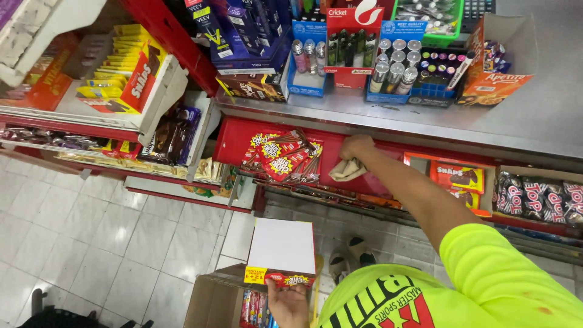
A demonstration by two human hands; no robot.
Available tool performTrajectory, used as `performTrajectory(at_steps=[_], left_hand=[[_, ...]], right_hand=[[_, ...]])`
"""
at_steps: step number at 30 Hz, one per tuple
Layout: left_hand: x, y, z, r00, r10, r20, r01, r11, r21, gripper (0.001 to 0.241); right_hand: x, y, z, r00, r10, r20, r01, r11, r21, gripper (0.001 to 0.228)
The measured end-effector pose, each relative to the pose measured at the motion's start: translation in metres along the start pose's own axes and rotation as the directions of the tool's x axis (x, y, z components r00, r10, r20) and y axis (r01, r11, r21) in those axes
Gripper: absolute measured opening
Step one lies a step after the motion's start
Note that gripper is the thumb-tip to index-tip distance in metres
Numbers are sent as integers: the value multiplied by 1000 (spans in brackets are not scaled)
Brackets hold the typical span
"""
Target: The recorder is cleaning individual snack packages with a cloth and organizing them into a cardboard box in a store.
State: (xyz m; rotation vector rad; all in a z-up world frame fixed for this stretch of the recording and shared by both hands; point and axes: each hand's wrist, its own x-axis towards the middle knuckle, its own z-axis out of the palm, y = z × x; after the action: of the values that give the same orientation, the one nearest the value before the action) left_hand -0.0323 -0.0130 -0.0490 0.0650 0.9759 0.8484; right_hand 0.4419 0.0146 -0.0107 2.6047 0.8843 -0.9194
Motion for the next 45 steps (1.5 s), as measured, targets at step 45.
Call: performTrajectory(at_steps=[45], left_hand=[[-23,44,19,987,-51,152,30,990,139,37]], right_hand=[[165,20,120,630,-416,656,388,900,198,39]])
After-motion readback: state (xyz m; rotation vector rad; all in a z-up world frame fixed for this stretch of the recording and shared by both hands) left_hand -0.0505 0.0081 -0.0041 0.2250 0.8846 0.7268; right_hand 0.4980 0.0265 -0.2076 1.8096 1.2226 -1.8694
